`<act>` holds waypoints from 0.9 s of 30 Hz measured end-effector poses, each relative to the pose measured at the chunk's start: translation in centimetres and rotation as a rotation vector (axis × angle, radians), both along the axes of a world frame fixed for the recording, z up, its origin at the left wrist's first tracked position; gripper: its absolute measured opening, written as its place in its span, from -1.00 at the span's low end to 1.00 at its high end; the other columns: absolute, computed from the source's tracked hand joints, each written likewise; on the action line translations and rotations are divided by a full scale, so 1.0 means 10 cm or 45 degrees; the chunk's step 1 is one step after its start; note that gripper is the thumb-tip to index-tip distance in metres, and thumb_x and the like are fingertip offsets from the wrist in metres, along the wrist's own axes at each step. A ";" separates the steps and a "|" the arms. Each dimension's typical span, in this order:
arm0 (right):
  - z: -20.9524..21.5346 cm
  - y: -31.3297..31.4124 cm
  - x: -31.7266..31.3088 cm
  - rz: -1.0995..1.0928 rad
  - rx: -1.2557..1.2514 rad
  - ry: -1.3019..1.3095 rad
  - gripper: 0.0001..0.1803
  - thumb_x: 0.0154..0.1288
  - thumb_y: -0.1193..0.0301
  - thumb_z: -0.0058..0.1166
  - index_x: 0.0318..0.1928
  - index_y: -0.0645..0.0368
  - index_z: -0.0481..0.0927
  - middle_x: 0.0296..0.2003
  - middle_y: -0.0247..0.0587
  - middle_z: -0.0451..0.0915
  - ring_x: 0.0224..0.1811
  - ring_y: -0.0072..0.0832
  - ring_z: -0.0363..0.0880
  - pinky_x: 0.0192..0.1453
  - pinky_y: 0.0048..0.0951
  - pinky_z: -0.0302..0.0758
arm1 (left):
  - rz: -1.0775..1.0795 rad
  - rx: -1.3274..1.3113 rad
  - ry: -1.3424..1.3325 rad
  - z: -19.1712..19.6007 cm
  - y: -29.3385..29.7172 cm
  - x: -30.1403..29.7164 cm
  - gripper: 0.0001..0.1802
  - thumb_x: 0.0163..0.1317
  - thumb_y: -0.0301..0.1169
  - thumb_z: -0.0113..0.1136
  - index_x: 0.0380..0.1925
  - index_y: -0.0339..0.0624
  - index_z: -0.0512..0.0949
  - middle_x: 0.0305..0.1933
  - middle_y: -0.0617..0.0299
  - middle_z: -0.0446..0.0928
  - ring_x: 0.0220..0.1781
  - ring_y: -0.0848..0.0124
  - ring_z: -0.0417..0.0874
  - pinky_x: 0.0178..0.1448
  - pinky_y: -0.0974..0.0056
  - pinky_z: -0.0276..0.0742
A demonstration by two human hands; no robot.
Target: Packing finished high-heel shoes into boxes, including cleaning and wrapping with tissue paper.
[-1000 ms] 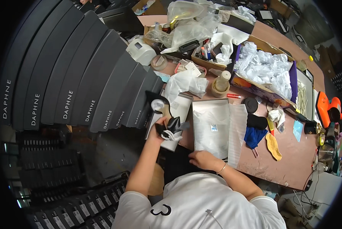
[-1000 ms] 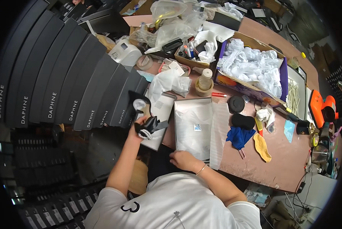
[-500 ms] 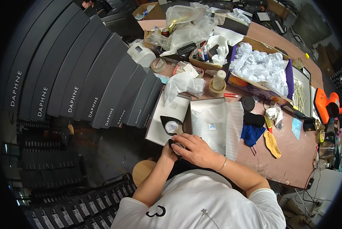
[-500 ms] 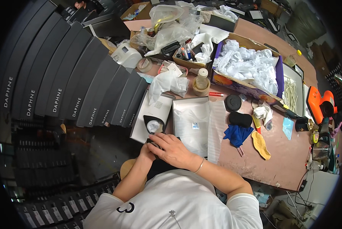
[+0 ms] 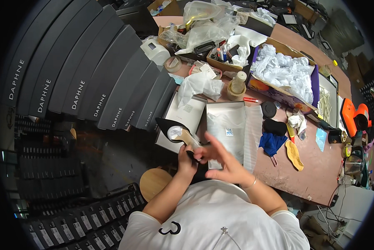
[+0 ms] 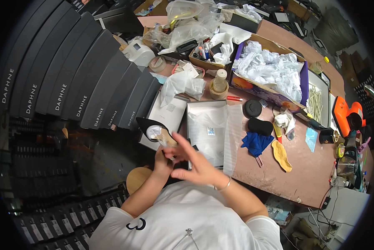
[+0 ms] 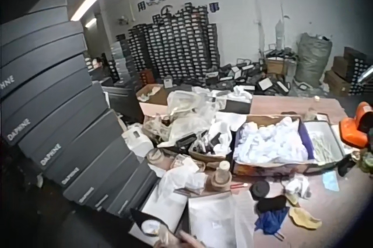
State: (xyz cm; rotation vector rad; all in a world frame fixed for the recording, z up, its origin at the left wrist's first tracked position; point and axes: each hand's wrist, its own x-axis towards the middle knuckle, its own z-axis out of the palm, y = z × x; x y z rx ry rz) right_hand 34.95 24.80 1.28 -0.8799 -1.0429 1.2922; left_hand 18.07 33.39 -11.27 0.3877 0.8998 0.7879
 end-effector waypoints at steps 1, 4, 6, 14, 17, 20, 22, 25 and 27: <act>0.04 0.10 0.11 -0.005 0.103 -0.054 0.07 0.15 0.16 0.38 0.50 0.12 -0.06 -0.04 -0.14 0.55 0.00 -0.43 0.53 0.09 -0.42 0.46 | -0.059 -0.002 -0.148 -0.09 -0.04 -0.06 -0.81 0.40 -0.35 -0.05 -0.09 -0.17 0.44 -0.17 0.11 0.56 -0.15 0.28 0.63 -0.06 0.15 0.59; 0.10 0.19 0.27 -0.209 0.138 -0.702 0.08 0.02 -0.11 0.34 0.42 0.21 0.17 0.17 0.07 0.43 0.19 -0.16 0.44 0.27 -0.22 0.35 | -0.033 -0.172 0.186 0.11 -0.13 0.02 -0.69 0.41 -0.31 -0.13 0.00 -0.21 0.48 -0.07 0.17 0.56 -0.02 0.36 0.62 0.03 0.25 0.58; 0.09 0.10 0.19 -0.064 0.237 -1.097 0.07 0.03 -0.16 0.29 0.40 0.21 0.19 0.30 0.31 0.24 0.36 0.14 0.23 0.39 -0.07 0.23 | -0.031 -0.140 0.056 0.39 -0.21 0.14 -0.64 0.44 -0.31 -0.20 0.10 -0.25 0.42 0.04 0.14 0.53 0.09 0.34 0.58 0.13 0.23 0.54; -0.49 0.15 -0.09 0.152 -0.068 -1.186 0.14 0.12 -0.17 0.19 0.47 0.23 -0.08 0.38 0.49 -0.05 0.32 0.30 0.21 0.34 -0.07 0.31 | -0.279 0.108 -0.009 0.56 -0.31 0.06 -0.42 0.47 -0.29 -0.21 0.43 -0.21 0.01 0.45 0.02 0.13 0.49 0.25 0.15 0.48 0.17 0.14; -0.58 0.09 0.08 0.064 -0.120 -0.956 0.09 0.17 0.11 0.25 0.49 0.20 -0.18 0.41 0.41 -0.11 0.25 0.20 0.35 0.20 -0.15 0.45 | -0.592 0.077 0.175 0.67 -0.25 -0.02 -0.38 0.45 -0.31 -0.14 0.43 -0.26 0.01 0.48 -0.06 0.08 0.51 0.22 0.13 0.48 0.15 0.14; -0.42 -0.07 0.39 0.225 -0.278 -0.721 0.00 0.20 0.34 0.18 0.49 0.20 -0.18 0.43 0.28 -0.08 0.20 0.12 0.43 0.15 -0.24 0.48 | -1.331 0.795 0.790 0.94 0.67 0.04 -0.63 0.38 -0.42 0.08 0.13 -0.38 0.47 -0.02 0.02 0.63 -0.01 0.41 0.66 0.03 0.30 0.58; -0.50 -0.30 0.53 0.247 -0.265 -0.609 -0.01 0.20 0.31 0.18 0.49 0.25 -0.14 0.43 0.26 -0.04 0.37 0.04 0.23 0.37 -0.27 0.26 | -1.089 1.574 1.108 0.95 1.28 0.66 -0.63 0.31 -0.49 0.05 0.13 -0.24 0.48 -0.21 -0.02 0.61 -0.19 0.18 0.68 -0.18 0.16 0.56; -0.55 -0.49 0.55 0.234 -0.302 -0.501 -0.01 0.19 0.28 0.19 0.47 0.30 -0.11 0.43 0.26 0.00 0.48 0.01 0.02 0.51 -0.28 0.03 | -1.442 1.925 1.359 0.33 1.82 1.53 -0.68 0.29 -0.31 0.11 -0.02 -0.23 0.50 -0.21 -0.10 0.61 -0.17 -0.05 0.64 -0.14 -0.04 0.52; -0.55 -0.58 0.57 0.164 -0.369 -0.472 -0.01 0.19 0.26 0.20 0.46 0.32 -0.10 0.43 0.27 0.00 0.50 0.00 -0.03 0.53 -0.28 -0.02 | -1.465 1.913 1.653 0.16 1.89 2.03 -0.66 0.24 -0.25 0.17 -0.07 -0.21 0.48 -0.24 -0.06 0.62 -0.22 -0.05 0.65 -0.18 -0.03 0.54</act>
